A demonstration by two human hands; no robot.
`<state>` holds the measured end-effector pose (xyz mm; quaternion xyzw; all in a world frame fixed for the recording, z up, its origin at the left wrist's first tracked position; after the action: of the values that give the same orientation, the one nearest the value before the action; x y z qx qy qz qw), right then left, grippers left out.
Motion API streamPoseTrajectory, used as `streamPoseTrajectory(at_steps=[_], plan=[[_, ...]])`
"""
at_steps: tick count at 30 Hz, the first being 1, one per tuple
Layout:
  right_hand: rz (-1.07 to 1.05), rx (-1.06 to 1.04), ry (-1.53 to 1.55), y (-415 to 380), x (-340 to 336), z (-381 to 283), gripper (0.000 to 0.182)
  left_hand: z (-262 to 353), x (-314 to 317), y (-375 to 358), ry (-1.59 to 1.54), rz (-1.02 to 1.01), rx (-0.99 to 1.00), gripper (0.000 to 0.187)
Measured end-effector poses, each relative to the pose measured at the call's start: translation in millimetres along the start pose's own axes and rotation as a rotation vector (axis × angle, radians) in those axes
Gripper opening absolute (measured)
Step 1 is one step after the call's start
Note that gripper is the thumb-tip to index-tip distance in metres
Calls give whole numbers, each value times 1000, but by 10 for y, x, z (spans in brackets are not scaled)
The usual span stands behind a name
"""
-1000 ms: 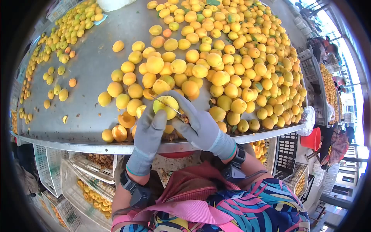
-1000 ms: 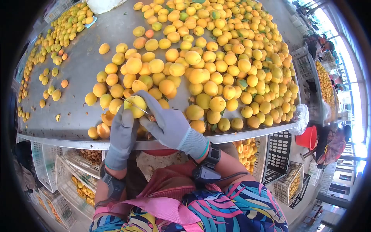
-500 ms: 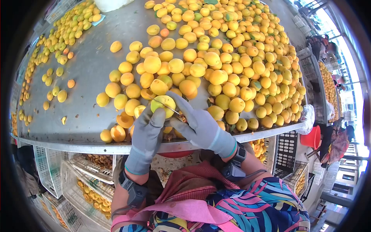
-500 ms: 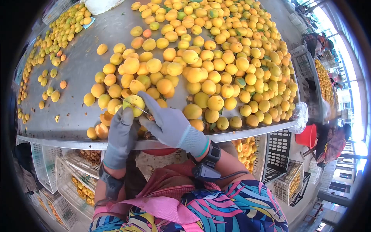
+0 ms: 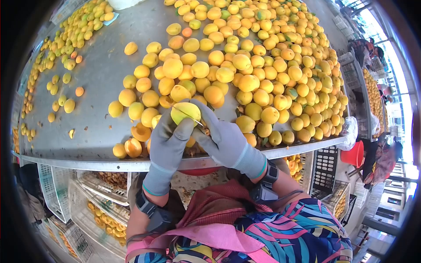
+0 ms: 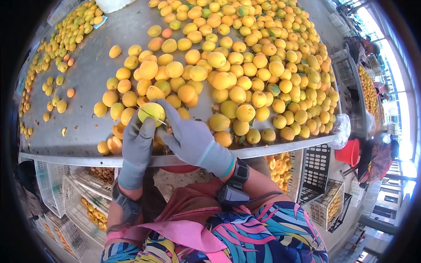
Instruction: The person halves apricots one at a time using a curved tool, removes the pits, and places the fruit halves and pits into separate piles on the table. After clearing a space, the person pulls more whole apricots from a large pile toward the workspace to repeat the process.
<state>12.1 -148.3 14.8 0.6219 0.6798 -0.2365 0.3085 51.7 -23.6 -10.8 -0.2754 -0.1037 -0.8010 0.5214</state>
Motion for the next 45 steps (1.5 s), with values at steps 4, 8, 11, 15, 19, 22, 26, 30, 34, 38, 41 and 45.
streamPoseTrajectory(at_steps=[4, 8, 11, 15, 19, 22, 26, 30, 34, 38, 41, 45], plan=[[-55, 71, -74, 19, 31, 52, 68, 122, 13, 29, 263, 2, 163, 52], [-130, 95, -59, 18, 32, 4, 70, 77, 11, 25, 209, 33, 197, 50], [-162, 111, -118, 19, 8, -36, 73, 120, 34, 44, 274, 36, 223, 43], [-91, 108, -71, 98, -60, -62, 76, 183, 108, 23, 332, 85, 123, 38], [-80, 2, 93, 156, -4, -102, 76, 164, 103, 12, 287, 55, 188, 39], [-57, -35, 174, 166, 19, -116, 73, 202, 88, 1, 367, 73, 80, 37], [-100, -95, 221, 146, -15, -192, 70, 165, 26, -24, 438, 42, 82, 35], [-10, -258, 288, 87, -47, -238, 68, 255, 140, -152, 323, 19, 164, 33], [-58, -127, 246, 52, 11, -180, 67, 108, 70, -154, 278, -24, 115, 38], [-35, -140, 229, 186, -4, -73, 69, 55, 6, -52, 275, 7, 124, 42], [29, -88, 234, 146, -84, -38, 73, 124, 42, -13, 288, -35, 116, 44], [-77, 46, 141, 62, -73, 46, 75, 77, -50, 25, 139, -42, 41, 44]])
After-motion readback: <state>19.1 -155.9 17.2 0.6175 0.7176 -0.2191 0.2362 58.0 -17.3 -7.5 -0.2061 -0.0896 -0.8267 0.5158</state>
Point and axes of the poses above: each hand's wrist, its own y-axis towards the middle knuckle, its own x-axis out of the palm, z = x × y, the point moved 5 cm from there along y, towards the middle knuckle, and after that the axes turned 6 degrees about -y, right-handed, at the moved point
